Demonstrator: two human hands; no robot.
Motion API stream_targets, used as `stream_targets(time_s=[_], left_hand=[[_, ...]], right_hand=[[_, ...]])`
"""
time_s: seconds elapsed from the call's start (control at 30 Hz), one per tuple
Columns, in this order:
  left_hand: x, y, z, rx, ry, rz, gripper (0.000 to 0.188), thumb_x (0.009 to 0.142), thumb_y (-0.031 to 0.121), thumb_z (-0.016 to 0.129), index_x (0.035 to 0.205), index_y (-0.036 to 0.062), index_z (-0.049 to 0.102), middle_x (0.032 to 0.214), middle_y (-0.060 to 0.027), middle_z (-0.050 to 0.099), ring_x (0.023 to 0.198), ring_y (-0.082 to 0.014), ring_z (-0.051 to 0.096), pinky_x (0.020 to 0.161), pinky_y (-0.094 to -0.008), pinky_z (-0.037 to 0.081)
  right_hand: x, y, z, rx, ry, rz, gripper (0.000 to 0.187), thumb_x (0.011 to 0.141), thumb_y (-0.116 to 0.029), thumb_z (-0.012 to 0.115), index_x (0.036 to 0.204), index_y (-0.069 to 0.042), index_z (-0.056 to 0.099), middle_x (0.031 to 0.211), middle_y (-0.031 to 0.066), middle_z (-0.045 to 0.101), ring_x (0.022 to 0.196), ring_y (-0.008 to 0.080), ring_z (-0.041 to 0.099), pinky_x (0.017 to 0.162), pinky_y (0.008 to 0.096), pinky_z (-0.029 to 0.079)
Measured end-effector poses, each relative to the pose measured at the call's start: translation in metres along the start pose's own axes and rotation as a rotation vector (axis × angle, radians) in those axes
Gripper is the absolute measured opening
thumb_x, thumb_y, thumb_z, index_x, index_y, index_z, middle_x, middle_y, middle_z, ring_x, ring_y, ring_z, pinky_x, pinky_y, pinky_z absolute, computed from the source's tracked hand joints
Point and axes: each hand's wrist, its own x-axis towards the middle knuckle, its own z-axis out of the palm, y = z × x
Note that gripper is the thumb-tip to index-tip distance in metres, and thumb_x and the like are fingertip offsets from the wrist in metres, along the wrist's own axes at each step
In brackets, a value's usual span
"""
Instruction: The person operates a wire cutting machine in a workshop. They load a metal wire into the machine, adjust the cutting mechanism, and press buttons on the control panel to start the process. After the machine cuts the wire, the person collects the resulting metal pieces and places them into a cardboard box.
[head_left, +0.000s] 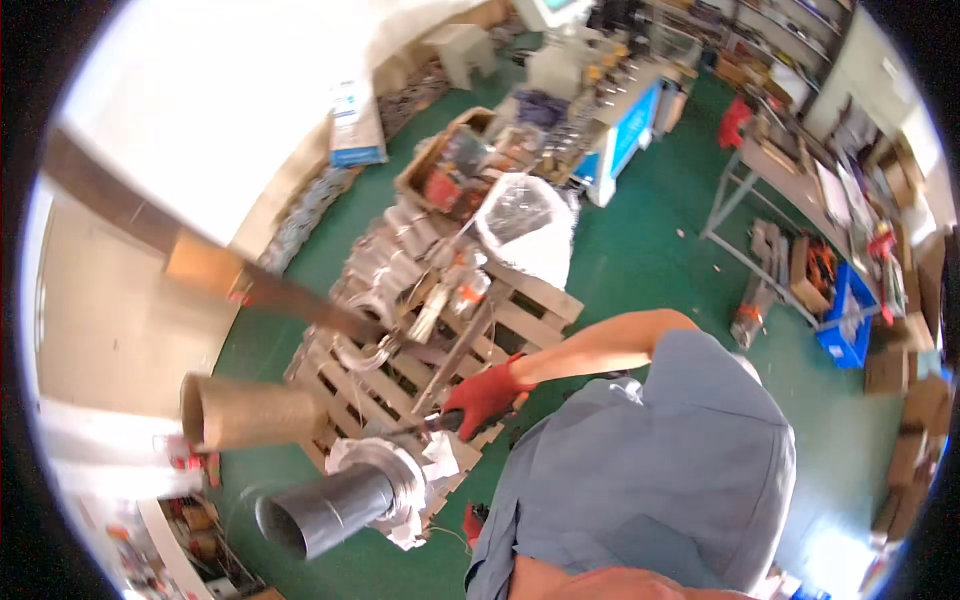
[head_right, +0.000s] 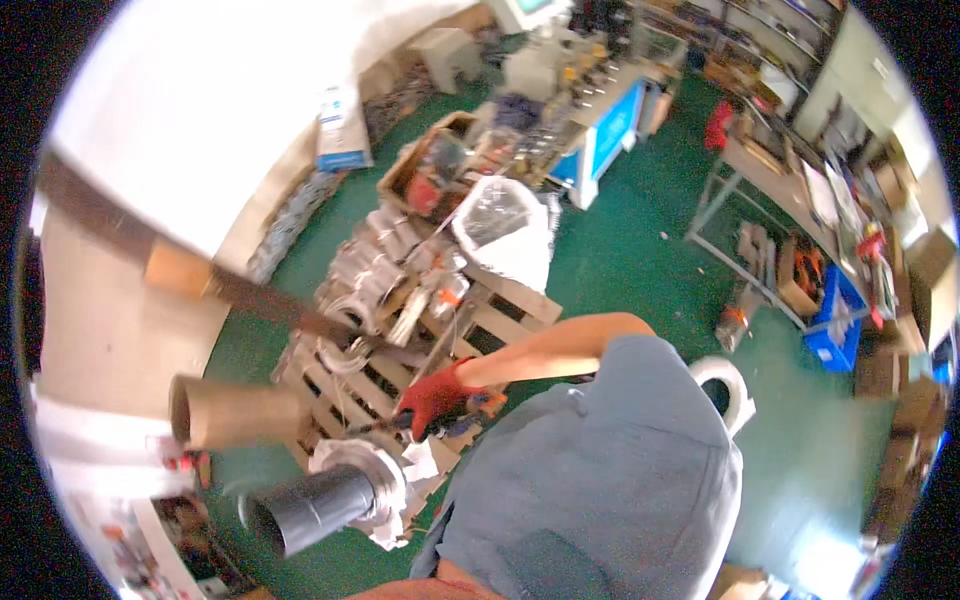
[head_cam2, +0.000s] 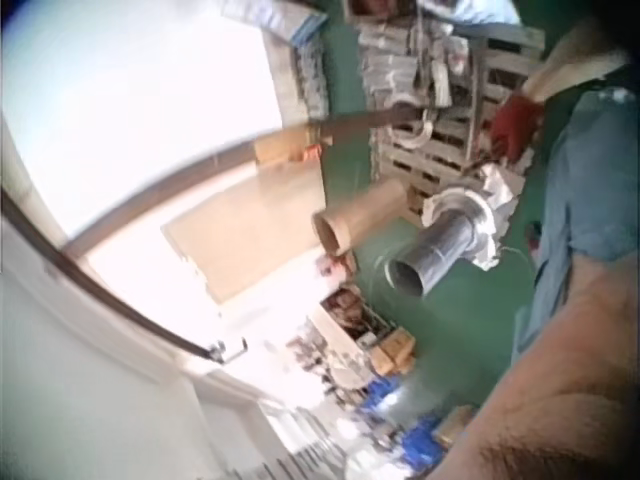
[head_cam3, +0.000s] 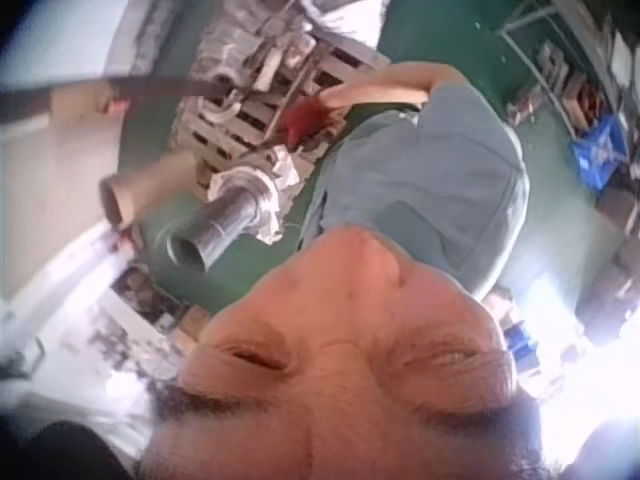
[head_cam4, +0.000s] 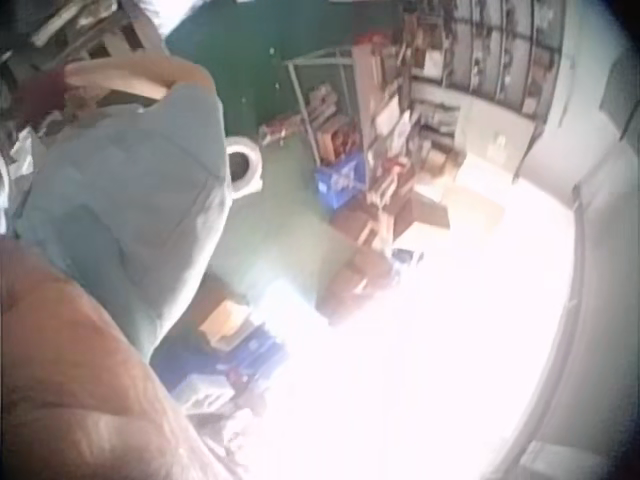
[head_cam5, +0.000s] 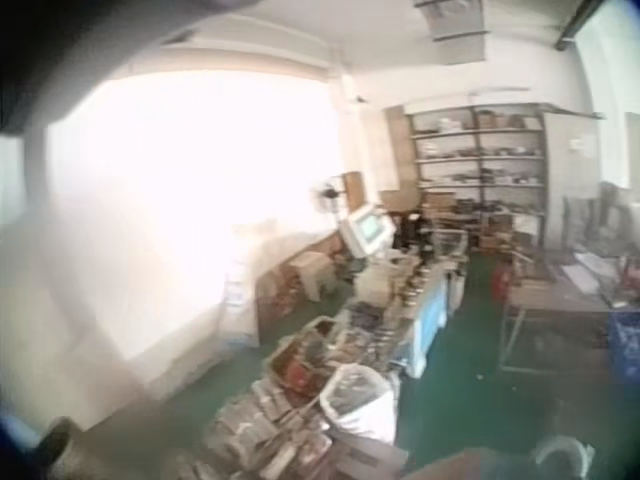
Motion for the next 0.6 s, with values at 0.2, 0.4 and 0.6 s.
stream_targets(time_s=[0.2, 0.4, 0.6], left_hand=[[0.101, 0.164, 0.035, -0.435, -0.199, -0.315, 0.031, 0.082, 0.027, 0.066, 0.108, 0.0105, 0.058, 0.090, -0.0109, 0.067, 0.077, -0.0249, 0.065, 0.065, -0.0371, 0.051], [0.153, 0.360, 0.108, -0.579, -0.400, -0.249, 0.025, 0.082, 0.024, 0.067, 0.100, 0.0085, 0.061, 0.086, -0.0090, 0.066, 0.075, -0.0230, 0.065, 0.063, -0.0357, 0.051], [0.205, 0.561, 0.175, -0.651, -0.611, -0.213, 0.019, 0.081, 0.022, 0.067, 0.092, 0.0066, 0.064, 0.082, -0.0071, 0.066, 0.072, -0.0210, 0.065, 0.060, -0.0344, 0.051]], right_hand=[[-0.189, 0.163, -0.026, -0.029, 0.700, 0.385, 0.065, 0.076, -0.050, 0.060, 0.117, 0.001, 0.054, 0.109, 0.0211, 0.061, 0.102, 0.0324, 0.059, 0.085, 0.0409, 0.046], [-0.351, 0.314, -0.009, 0.624, 1.227, 0.752, 0.051, 0.075, -0.043, 0.064, 0.096, 0.003, 0.060, 0.084, 0.0167, 0.065, 0.073, 0.0284, 0.064, 0.066, 0.0396, 0.049], [-0.478, 0.425, 0.059, 1.025, 1.831, 1.202, 0.053, 0.072, -0.042, 0.067, 0.096, 0.004, 0.062, 0.083, 0.0170, 0.065, 0.077, 0.0281, 0.065, 0.067, 0.0375, 0.050]])
